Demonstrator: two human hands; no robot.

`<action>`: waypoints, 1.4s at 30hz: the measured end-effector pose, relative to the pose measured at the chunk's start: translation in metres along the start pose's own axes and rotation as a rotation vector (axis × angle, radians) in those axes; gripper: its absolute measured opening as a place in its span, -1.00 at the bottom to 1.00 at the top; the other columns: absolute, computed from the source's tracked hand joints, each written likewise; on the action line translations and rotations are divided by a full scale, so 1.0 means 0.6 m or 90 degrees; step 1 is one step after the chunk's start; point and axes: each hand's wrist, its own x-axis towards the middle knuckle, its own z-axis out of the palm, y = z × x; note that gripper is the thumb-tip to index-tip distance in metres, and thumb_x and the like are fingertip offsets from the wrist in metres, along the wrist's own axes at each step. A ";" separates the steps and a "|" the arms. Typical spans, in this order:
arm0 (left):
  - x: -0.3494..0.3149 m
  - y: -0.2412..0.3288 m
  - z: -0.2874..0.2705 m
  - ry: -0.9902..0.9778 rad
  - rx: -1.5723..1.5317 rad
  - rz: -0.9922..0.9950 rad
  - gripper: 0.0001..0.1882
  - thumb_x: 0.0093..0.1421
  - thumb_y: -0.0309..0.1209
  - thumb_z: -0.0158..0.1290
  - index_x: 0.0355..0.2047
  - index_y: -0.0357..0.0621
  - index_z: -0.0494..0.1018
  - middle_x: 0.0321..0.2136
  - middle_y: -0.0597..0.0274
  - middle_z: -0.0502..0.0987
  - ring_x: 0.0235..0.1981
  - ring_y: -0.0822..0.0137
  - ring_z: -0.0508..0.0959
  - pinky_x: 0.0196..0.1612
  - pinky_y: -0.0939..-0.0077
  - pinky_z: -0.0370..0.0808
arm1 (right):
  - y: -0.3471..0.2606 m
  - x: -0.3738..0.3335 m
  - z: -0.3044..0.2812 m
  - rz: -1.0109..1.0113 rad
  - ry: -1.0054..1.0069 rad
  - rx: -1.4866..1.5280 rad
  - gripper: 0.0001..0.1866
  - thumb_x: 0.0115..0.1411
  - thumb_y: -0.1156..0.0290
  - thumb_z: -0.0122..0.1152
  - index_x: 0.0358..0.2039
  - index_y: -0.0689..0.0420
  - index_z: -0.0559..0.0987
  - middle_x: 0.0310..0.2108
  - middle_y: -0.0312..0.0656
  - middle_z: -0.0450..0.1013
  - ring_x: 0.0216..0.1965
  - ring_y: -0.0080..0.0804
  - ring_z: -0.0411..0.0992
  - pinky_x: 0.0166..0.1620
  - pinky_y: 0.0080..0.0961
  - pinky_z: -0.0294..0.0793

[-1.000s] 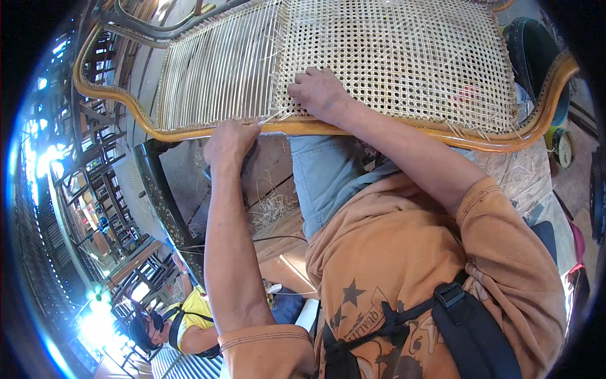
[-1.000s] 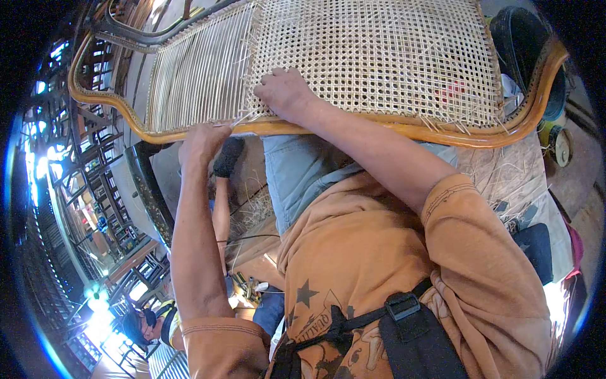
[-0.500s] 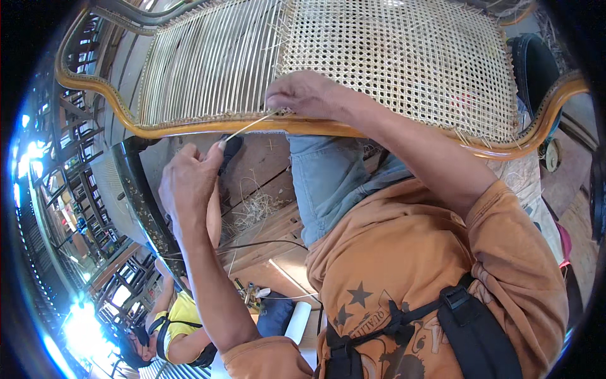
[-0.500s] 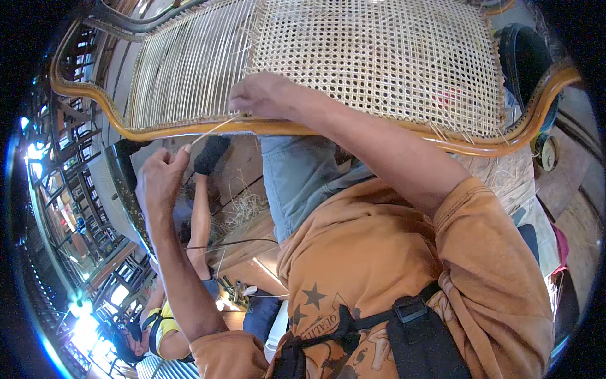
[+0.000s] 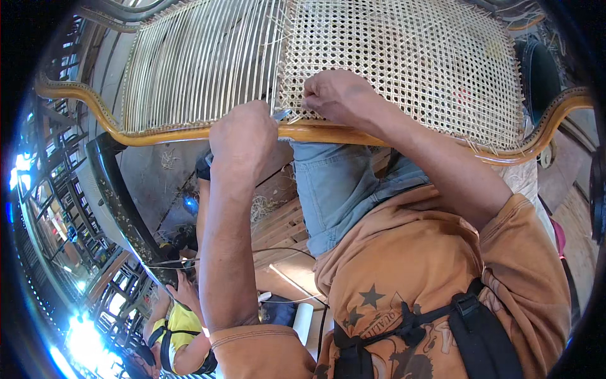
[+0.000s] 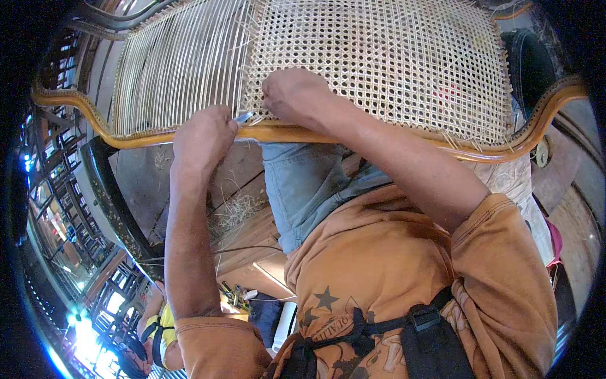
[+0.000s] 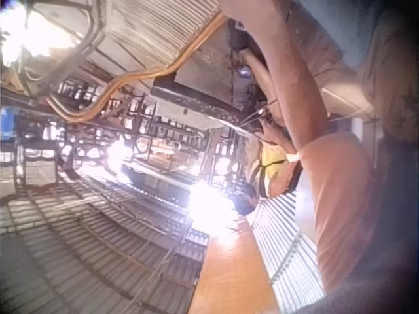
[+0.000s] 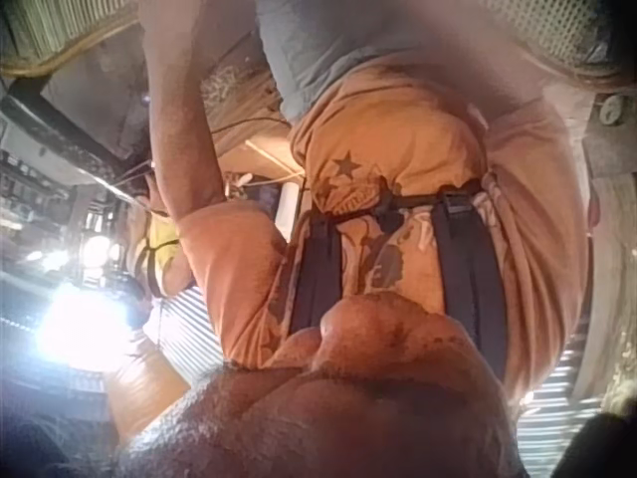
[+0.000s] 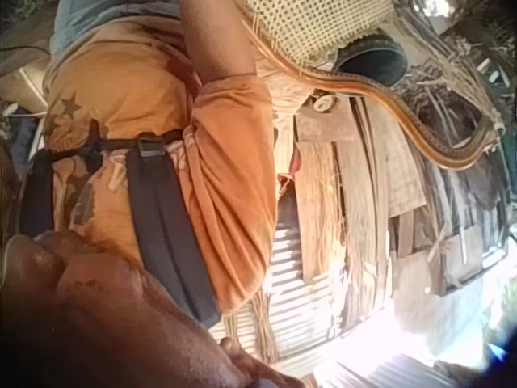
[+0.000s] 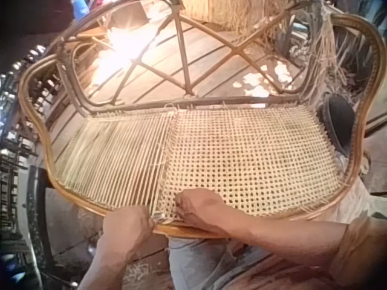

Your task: Weaving rattan webbing onto a chair frame and trimming the edges with a knife.

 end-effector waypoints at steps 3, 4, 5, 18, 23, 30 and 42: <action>-0.001 0.018 -0.025 -0.042 0.093 -0.005 -0.82 0.08 -0.40 -0.02 -0.43 -0.11 0.59 -0.40 0.04 0.60 -0.32 0.10 0.61 -0.28 0.25 0.53 | -0.003 0.002 0.019 -0.007 0.034 -0.020 -0.76 0.07 0.23 0.07 -0.41 0.10 0.59 -0.48 -0.03 0.50 -0.42 -0.06 0.47 -0.31 -0.24 0.43; 0.002 0.022 -0.028 -0.044 0.092 -0.003 -0.82 0.08 -0.40 -0.02 -0.43 -0.11 0.59 -0.40 0.04 0.60 -0.32 0.10 0.61 -0.28 0.25 0.53 | -0.004 0.004 0.021 -0.005 0.033 -0.019 -0.76 0.07 0.23 0.07 -0.41 0.10 0.59 -0.48 -0.03 0.50 -0.42 -0.06 0.47 -0.31 -0.24 0.43; 0.006 0.025 -0.030 -0.064 0.093 0.001 -0.80 0.08 -0.36 -0.02 -0.41 -0.16 0.56 -0.38 -0.02 0.58 -0.31 0.04 0.59 -0.24 0.20 0.50 | -0.006 0.006 0.023 0.015 0.027 -0.032 -0.77 0.05 0.25 0.06 -0.45 0.11 0.59 -0.50 -0.02 0.49 -0.43 -0.06 0.47 -0.31 -0.23 0.44; 0.026 0.013 -0.009 -0.063 0.071 0.075 -0.78 0.08 -0.33 0.01 -0.39 -0.23 0.51 -0.36 -0.08 0.55 -0.27 -0.05 0.56 -0.19 0.11 0.47 | -0.014 -0.002 0.046 0.024 0.117 -0.075 -0.82 0.02 0.28 0.07 -0.53 0.09 0.56 -0.56 -0.04 0.46 -0.46 -0.04 0.45 -0.37 -0.21 0.42; 0.011 -0.013 0.016 0.016 0.038 0.146 -0.81 0.11 -0.36 -0.04 -0.41 -0.20 0.50 -0.39 -0.04 0.56 -0.30 -0.01 0.57 -0.24 0.13 0.49 | -0.027 -0.010 0.054 0.033 0.133 -0.121 -0.88 0.01 0.33 0.10 -0.52 0.05 0.56 -0.56 -0.11 0.48 -0.46 -0.07 0.46 -0.39 -0.18 0.41; 0.011 -0.002 0.016 -0.004 0.048 0.124 -0.81 0.14 -0.34 -0.05 -0.35 -0.20 0.43 -0.40 -0.05 0.53 -0.30 -0.02 0.55 -0.23 0.08 0.46 | -0.030 -0.019 0.048 0.006 0.094 -0.115 -0.88 -0.07 0.39 0.17 -0.45 -0.07 0.60 -0.52 -0.16 0.53 -0.34 -0.16 0.51 -0.19 -0.20 0.27; 0.060 0.008 -0.001 -0.172 -0.031 -0.037 -0.67 0.09 -0.28 -0.09 -0.24 -0.11 0.57 -0.19 -0.03 0.54 -0.13 0.03 0.55 -0.07 0.22 0.45 | -0.032 0.006 0.034 -0.013 0.112 -0.126 -0.81 0.02 0.34 0.06 -0.40 0.07 0.61 -0.45 -0.06 0.54 -0.37 -0.08 0.52 -0.27 -0.17 0.43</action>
